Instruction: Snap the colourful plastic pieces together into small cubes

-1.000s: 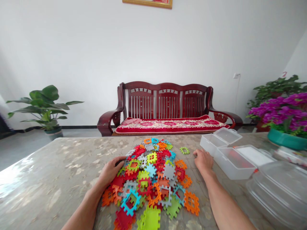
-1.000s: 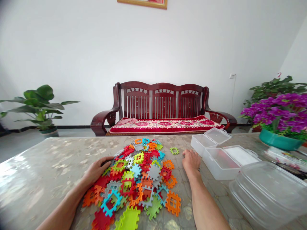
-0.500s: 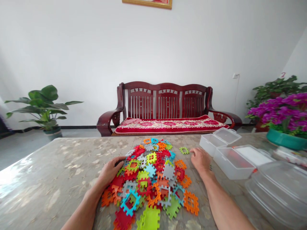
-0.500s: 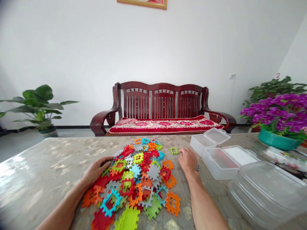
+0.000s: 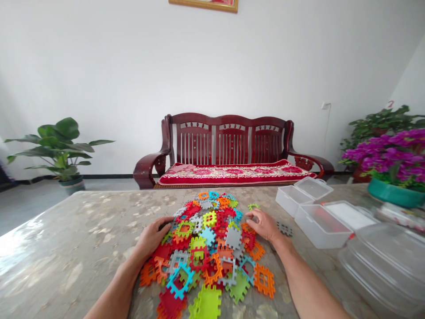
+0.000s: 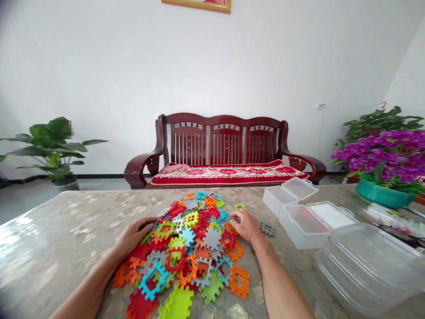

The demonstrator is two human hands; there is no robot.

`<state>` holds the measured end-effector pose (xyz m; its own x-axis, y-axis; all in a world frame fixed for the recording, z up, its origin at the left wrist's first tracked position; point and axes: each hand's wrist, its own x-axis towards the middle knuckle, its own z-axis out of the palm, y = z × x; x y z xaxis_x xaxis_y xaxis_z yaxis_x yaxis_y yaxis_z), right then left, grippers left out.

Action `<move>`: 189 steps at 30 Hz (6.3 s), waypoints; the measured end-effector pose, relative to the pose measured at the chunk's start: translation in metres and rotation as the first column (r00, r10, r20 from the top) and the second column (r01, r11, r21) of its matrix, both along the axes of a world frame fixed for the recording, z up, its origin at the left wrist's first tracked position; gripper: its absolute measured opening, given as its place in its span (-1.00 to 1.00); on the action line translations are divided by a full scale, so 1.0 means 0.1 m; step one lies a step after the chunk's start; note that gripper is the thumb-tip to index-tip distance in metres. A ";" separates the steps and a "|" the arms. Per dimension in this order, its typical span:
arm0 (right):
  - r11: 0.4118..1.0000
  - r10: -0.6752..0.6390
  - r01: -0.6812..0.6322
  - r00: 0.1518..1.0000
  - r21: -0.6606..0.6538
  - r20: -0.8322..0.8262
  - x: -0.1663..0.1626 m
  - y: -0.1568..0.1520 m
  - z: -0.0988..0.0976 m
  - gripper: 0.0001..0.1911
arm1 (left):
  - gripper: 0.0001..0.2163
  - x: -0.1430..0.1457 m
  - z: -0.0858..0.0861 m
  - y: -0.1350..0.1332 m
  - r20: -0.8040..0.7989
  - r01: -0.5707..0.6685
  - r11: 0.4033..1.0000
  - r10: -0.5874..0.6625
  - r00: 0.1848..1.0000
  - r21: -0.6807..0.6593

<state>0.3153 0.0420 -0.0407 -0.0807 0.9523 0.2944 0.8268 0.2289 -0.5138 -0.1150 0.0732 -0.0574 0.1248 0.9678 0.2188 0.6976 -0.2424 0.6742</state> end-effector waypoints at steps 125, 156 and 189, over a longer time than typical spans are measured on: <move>0.853 -0.502 0.519 0.790 0.051 0.352 0.43 0.06 -0.02 -0.64 | -0.62 0.00 0.00 -0.01 -0.014 -0.032 0.999 0.032 0.999 0.000; 0.958 -0.280 0.232 0.886 0.170 0.371 0.40 0.08 -0.06 -0.46 | -0.60 -0.01 -0.01 0.01 -0.021 -0.033 0.999 0.032 0.999 -0.019; 0.985 -0.171 0.153 0.924 0.079 0.342 0.36 0.09 -0.02 -0.48 | -0.61 0.01 0.02 -0.02 -0.019 -0.025 1.000 0.025 1.000 -0.003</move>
<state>0.3513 0.0513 -0.0423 -0.0316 0.9456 0.3237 0.9790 0.0945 -0.1807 -0.1136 0.0710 -0.0558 0.1050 0.9712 0.2138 0.7161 -0.2230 0.6615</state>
